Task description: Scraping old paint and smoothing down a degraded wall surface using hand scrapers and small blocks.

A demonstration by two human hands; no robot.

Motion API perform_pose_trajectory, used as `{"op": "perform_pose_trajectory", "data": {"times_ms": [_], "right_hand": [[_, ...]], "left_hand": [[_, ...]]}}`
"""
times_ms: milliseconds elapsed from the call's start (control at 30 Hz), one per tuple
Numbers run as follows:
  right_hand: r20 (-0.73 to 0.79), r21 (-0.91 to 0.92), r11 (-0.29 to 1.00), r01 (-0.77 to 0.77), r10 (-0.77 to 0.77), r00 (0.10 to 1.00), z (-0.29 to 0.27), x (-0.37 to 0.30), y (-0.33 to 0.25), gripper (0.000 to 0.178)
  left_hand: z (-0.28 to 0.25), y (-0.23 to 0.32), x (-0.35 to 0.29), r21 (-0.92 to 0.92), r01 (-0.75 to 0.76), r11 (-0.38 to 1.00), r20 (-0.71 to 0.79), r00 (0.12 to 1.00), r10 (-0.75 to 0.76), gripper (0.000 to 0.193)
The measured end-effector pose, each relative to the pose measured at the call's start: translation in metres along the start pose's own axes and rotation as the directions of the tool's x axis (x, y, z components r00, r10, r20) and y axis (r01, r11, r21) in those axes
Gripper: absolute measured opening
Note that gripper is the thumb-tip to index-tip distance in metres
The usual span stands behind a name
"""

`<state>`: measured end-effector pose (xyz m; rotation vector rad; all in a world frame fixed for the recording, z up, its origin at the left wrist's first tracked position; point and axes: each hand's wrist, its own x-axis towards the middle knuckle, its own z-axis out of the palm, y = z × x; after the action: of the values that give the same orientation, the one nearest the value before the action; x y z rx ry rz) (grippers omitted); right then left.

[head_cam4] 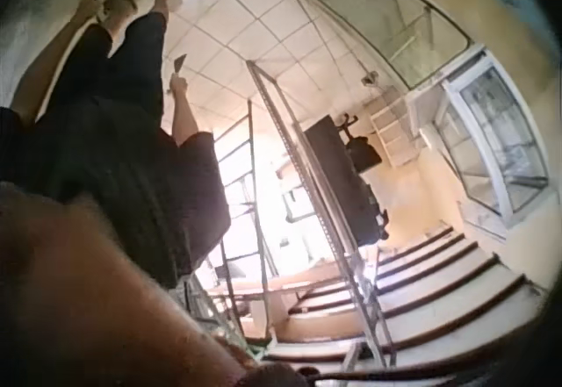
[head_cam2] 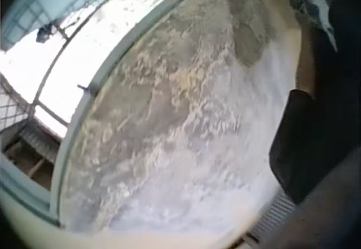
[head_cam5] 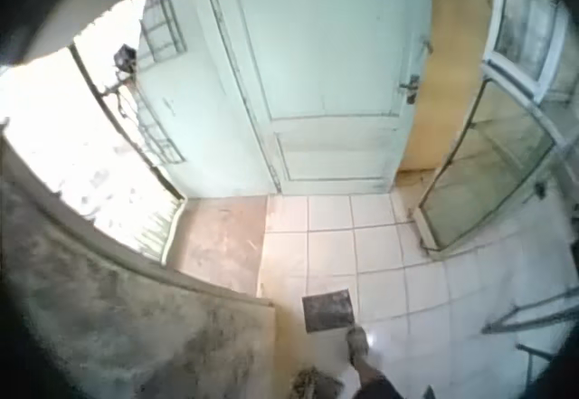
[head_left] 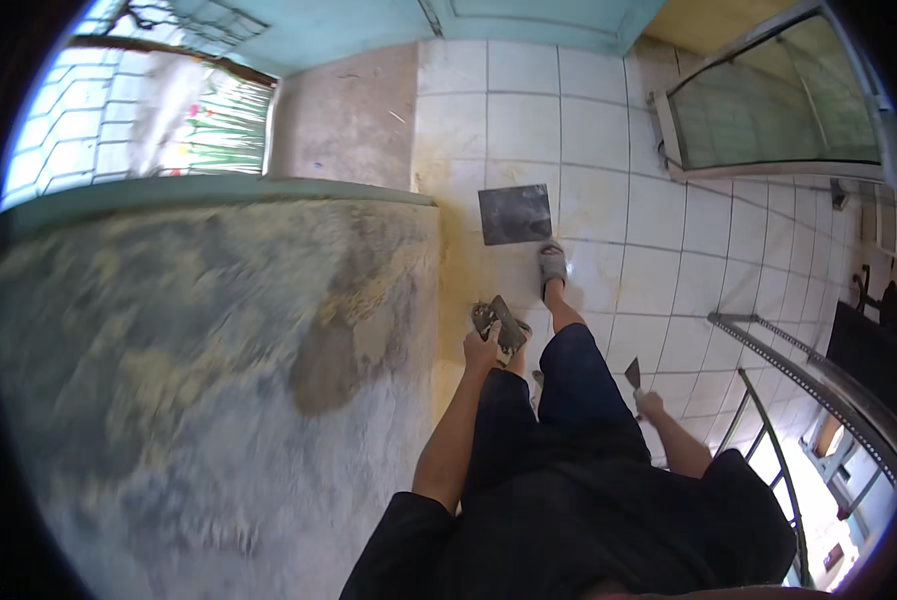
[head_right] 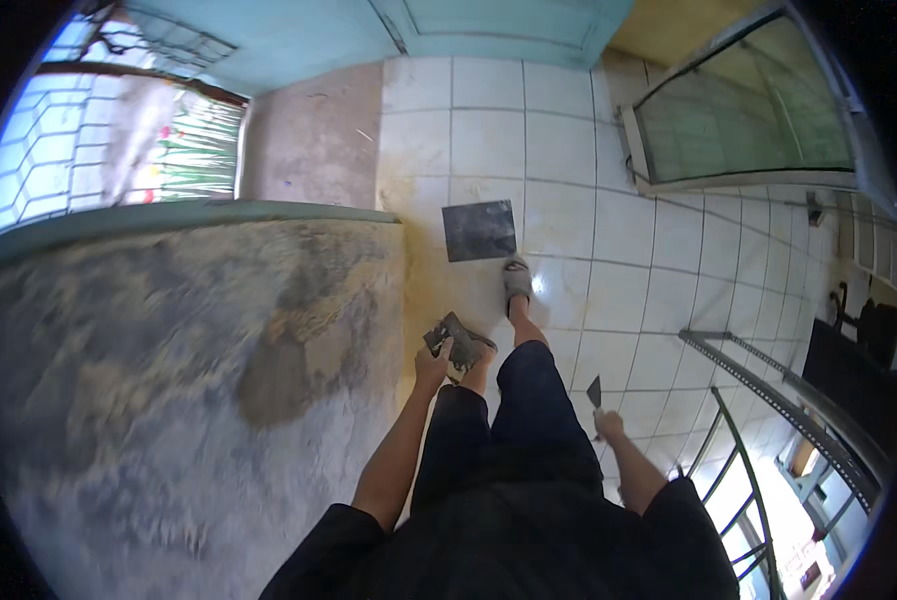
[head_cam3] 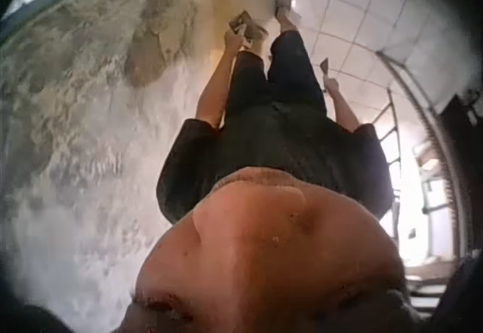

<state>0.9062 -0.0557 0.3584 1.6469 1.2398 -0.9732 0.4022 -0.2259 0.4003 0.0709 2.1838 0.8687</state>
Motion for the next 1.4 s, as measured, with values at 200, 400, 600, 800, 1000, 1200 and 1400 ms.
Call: {"op": "perform_pose_trajectory", "data": {"times_ms": [200, 400, 600, 800, 1000, 1200, 1400], "right_hand": [[-0.051, -0.301, 0.897, 0.323, -0.353, 0.934, 0.013, -0.041, 0.069, 0.050], [-0.189, -0.218, 0.908, 0.357, -0.398, 0.898, -0.044, -0.038, 0.013, 0.048], [-0.432, -0.279, 0.857, 0.434, -0.515, 0.740, -0.138, -0.003, -0.066, 0.046], [-0.542, 0.056, 0.813, 0.579, -0.462, 0.702, -0.242, -0.018, -0.192, 0.039], [0.073, 0.189, 0.552, 0.812, -0.833, 0.548, -0.290, -0.125, -0.323, 0.037], [0.590, 0.159, 0.424, 0.891, -0.765, 0.259, -0.202, -0.245, -0.397, 0.037], [0.582, 0.210, -0.250, 0.945, -0.745, -0.326, -0.094, -0.332, -0.359, 0.036]], "left_hand": [[-0.088, 0.038, -0.074, -0.247, -0.175, 0.953, -0.229, 0.966, 0.118, 0.043], [-0.138, 0.092, -0.119, -0.227, -0.311, 0.923, -0.479, 0.861, 0.172, 0.045], [-0.108, 0.126, -0.161, -0.330, -0.363, 0.871, -0.618, 0.781, 0.092, 0.038], [-0.061, 0.152, -0.186, -0.585, -0.371, 0.721, -0.633, 0.764, -0.121, 0.037], [-0.026, 0.153, -0.246, -0.676, -0.453, 0.581, -0.672, 0.703, -0.234, 0.034], [0.007, 0.131, -0.311, -0.692, -0.377, 0.615, -0.679, 0.630, -0.378, 0.038], [0.036, 0.079, -0.324, -0.656, -0.382, 0.651, -0.728, 0.548, -0.412, 0.036]]}}
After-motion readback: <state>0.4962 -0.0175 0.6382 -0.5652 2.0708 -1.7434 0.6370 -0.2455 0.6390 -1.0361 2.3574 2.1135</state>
